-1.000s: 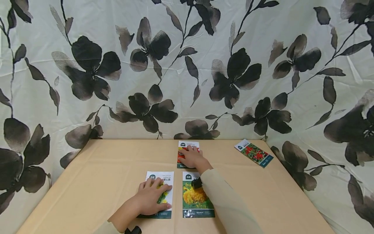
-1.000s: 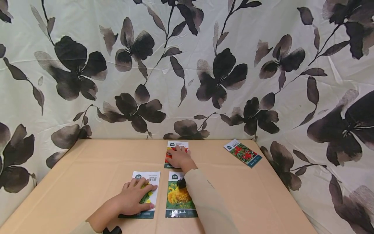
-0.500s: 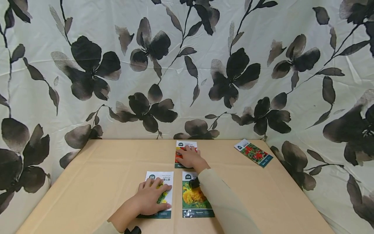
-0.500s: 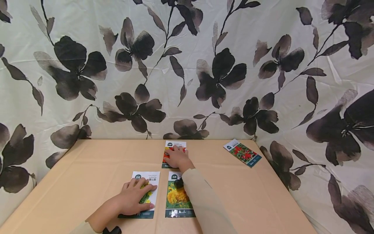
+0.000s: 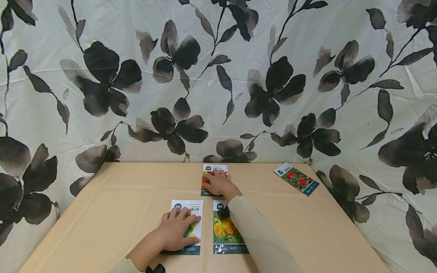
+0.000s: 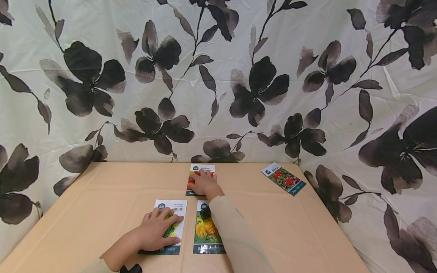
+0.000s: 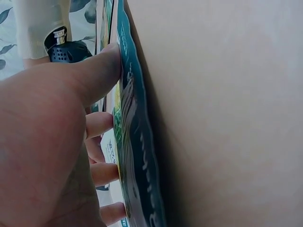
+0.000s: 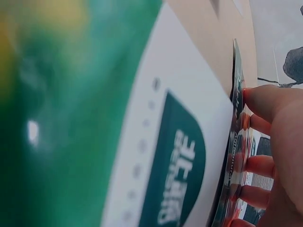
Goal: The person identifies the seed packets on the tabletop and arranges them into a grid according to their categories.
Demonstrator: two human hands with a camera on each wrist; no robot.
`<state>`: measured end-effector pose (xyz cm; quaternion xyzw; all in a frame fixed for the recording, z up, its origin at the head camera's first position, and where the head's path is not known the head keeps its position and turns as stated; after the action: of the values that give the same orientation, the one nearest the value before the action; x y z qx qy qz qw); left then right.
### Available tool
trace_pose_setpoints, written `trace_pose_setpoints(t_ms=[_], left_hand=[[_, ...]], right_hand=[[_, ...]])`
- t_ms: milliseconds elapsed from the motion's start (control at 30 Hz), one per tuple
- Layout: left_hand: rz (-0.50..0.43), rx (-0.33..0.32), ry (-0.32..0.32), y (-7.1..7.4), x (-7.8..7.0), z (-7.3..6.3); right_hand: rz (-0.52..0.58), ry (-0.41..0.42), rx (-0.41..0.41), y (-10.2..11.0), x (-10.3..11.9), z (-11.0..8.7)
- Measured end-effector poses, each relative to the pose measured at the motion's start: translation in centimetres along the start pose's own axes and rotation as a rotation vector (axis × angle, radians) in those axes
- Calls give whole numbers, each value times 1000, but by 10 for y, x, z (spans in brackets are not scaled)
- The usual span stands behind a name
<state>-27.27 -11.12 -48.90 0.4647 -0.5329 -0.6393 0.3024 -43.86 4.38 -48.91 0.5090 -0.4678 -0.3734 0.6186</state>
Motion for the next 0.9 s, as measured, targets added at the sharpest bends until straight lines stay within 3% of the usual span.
trace_pose_setpoints(t_ms=[900], left_hand=[[13, 1, -14, 2, -3, -3]], right_hand=[[-28, 21, -9, -8, 14, 11]])
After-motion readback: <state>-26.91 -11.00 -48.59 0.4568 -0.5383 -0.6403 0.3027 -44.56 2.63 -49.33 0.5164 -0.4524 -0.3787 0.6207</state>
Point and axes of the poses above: each hand's wrist, its own z-axis towards the middle knuckle, its own y-axis out of the back of the hand, x = y × z, the point moved 5 cm from there along z, towards the middle knuckle, and after that the axes turned 11 degrees about -x, right-handed, at the moved point
